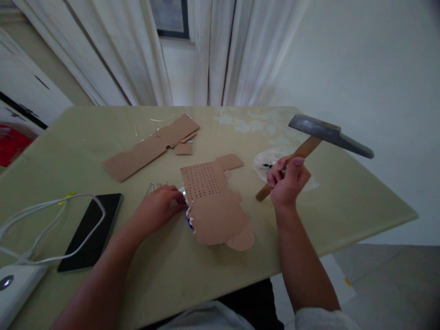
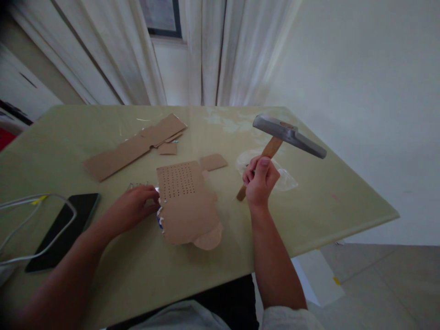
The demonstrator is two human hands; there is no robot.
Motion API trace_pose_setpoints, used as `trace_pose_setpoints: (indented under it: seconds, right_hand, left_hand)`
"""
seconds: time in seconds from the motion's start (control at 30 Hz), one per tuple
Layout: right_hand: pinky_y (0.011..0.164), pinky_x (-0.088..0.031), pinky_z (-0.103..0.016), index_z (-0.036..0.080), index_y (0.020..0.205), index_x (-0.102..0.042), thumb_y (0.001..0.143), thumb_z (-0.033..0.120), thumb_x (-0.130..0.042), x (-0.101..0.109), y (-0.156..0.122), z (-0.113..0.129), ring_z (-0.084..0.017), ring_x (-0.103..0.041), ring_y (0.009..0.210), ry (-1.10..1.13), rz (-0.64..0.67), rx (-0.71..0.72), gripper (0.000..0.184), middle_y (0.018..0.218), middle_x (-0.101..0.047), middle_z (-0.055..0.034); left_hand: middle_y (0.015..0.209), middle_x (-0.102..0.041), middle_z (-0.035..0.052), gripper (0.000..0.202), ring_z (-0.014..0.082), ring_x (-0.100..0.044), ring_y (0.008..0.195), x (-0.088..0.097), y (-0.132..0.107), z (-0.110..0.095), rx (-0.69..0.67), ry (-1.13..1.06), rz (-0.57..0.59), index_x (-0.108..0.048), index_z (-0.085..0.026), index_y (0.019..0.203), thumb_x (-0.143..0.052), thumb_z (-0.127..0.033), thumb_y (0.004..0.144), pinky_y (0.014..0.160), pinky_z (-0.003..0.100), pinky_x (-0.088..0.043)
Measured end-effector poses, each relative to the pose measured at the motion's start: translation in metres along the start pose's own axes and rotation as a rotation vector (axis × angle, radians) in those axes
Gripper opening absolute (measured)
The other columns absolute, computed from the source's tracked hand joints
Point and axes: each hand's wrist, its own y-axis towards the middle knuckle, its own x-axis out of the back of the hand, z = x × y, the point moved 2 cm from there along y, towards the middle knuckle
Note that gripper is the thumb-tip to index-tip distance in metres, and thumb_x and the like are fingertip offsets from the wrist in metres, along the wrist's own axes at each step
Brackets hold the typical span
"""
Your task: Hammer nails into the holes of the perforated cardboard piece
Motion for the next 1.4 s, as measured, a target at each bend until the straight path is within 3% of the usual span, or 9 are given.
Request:
trace_pose_setpoints:
  seconds: [0.2, 0.37, 0.43, 0.57, 0.73, 0.8, 0.9, 1.0, 1.4]
  right_hand:
    - [0.034, -0.024, -0.02, 0.024, 0.072, -0.052, 0.098, 0.076, -0.067, 0.0, -0.001, -0.002, -0.007, -0.03, 0.038, -0.011, 0.015, 0.001, 0.06, 0.053, -0.034, 0.0106]
    - [0.034, -0.023, -0.021, 0.024, 0.071, -0.053, 0.096, 0.077, -0.07, -0.002, -0.002, -0.001, -0.007, -0.028, 0.038, -0.003, 0.028, 0.008, 0.061, 0.053, -0.034, 0.0103]
    - [0.034, -0.023, -0.021, 0.024, 0.071, -0.053, 0.095, 0.078, -0.07, -0.002, -0.001, 0.0, -0.007, -0.028, 0.038, -0.01, 0.028, 0.007, 0.062, 0.052, -0.034, 0.0105]
    - [0.034, -0.024, -0.021, 0.025, 0.072, -0.052, 0.097, 0.079, -0.067, -0.002, -0.002, -0.001, -0.007, -0.029, 0.038, -0.024, 0.026, -0.005, 0.061, 0.053, -0.033, 0.0106]
    - [0.034, -0.023, -0.02, 0.024, 0.073, -0.053, 0.097, 0.077, -0.068, -0.002, -0.002, -0.001, -0.007, -0.029, 0.038, -0.01, 0.027, -0.005, 0.06, 0.054, -0.034, 0.0105]
    - [0.034, -0.022, -0.02, 0.024, 0.073, -0.053, 0.097, 0.077, -0.068, -0.002, -0.002, 0.0, -0.007, -0.028, 0.038, -0.012, 0.028, 0.002, 0.06, 0.053, -0.034, 0.0106]
    - [0.033, -0.023, -0.02, 0.025, 0.073, -0.052, 0.096, 0.079, -0.068, -0.003, -0.002, 0.0, -0.007, -0.028, 0.038, -0.026, 0.03, -0.001, 0.061, 0.053, -0.033, 0.0108]
    - [0.034, -0.022, -0.02, 0.024, 0.073, -0.053, 0.097, 0.078, -0.068, -0.003, -0.003, 0.001, -0.006, -0.028, 0.038, -0.018, 0.035, -0.004, 0.06, 0.053, -0.033, 0.0107]
    - [0.035, -0.023, -0.021, 0.025, 0.074, -0.053, 0.098, 0.079, -0.065, -0.001, -0.003, -0.001, -0.007, -0.028, 0.039, -0.044, 0.033, -0.009, 0.06, 0.054, -0.033, 0.0105]
  left_hand:
    - [0.105, -0.078, 0.0131, 0.021, 0.0323, -0.072, 0.101, -0.009, -0.002, -0.006, -0.039, 0.189, -0.047, -0.078, -0.021, 0.098, -0.056, -0.019, 0.1, 0.089, 0.042, -0.052]
    - [0.098, -0.08, 0.0142, 0.022, 0.0353, -0.074, 0.094, -0.009, 0.001, 0.0, 0.116, 0.222, -0.191, -0.075, -0.021, 0.102, -0.054, -0.028, 0.105, 0.085, 0.045, -0.051]
    - [0.096, -0.081, 0.0123, 0.024, 0.0346, -0.075, 0.092, -0.001, 0.001, -0.001, 0.184, 0.159, -0.324, -0.076, -0.022, 0.108, -0.055, -0.033, 0.106, 0.087, 0.046, -0.052]
    - [0.107, -0.083, 0.0084, 0.026, 0.0291, -0.075, 0.101, 0.018, -0.007, -0.013, 0.185, -0.031, -0.725, -0.079, -0.024, 0.114, -0.059, -0.039, 0.106, 0.093, 0.042, -0.054]
    - [0.094, -0.082, 0.0014, 0.015, 0.0178, -0.071, 0.08, 0.013, -0.017, -0.036, 0.109, -0.369, -0.992, -0.08, -0.024, 0.106, -0.076, -0.038, 0.1, 0.076, 0.031, -0.056]
    - [0.093, -0.082, 0.0008, 0.012, 0.0168, -0.075, 0.081, 0.005, -0.018, -0.044, 0.032, -0.517, -0.989, -0.078, -0.024, 0.102, -0.081, -0.034, 0.096, 0.077, 0.03, -0.059]
    - [0.091, -0.085, 0.0014, 0.008, 0.0181, -0.079, 0.082, -0.003, -0.017, -0.052, -0.055, -0.603, -0.879, -0.079, -0.023, 0.098, -0.082, -0.029, 0.094, 0.079, 0.031, -0.062]
    - [0.092, -0.086, 0.0009, 0.005, 0.0181, -0.08, 0.081, -0.005, -0.016, -0.056, -0.077, -0.543, -0.805, -0.081, -0.024, 0.098, -0.082, -0.028, 0.095, 0.078, 0.031, -0.063]
    - [0.091, -0.086, -0.0007, 0.008, 0.019, -0.081, 0.083, -0.003, -0.017, -0.058, -0.057, -0.441, -0.775, -0.083, -0.028, 0.097, -0.079, -0.034, 0.097, 0.079, 0.032, -0.064]
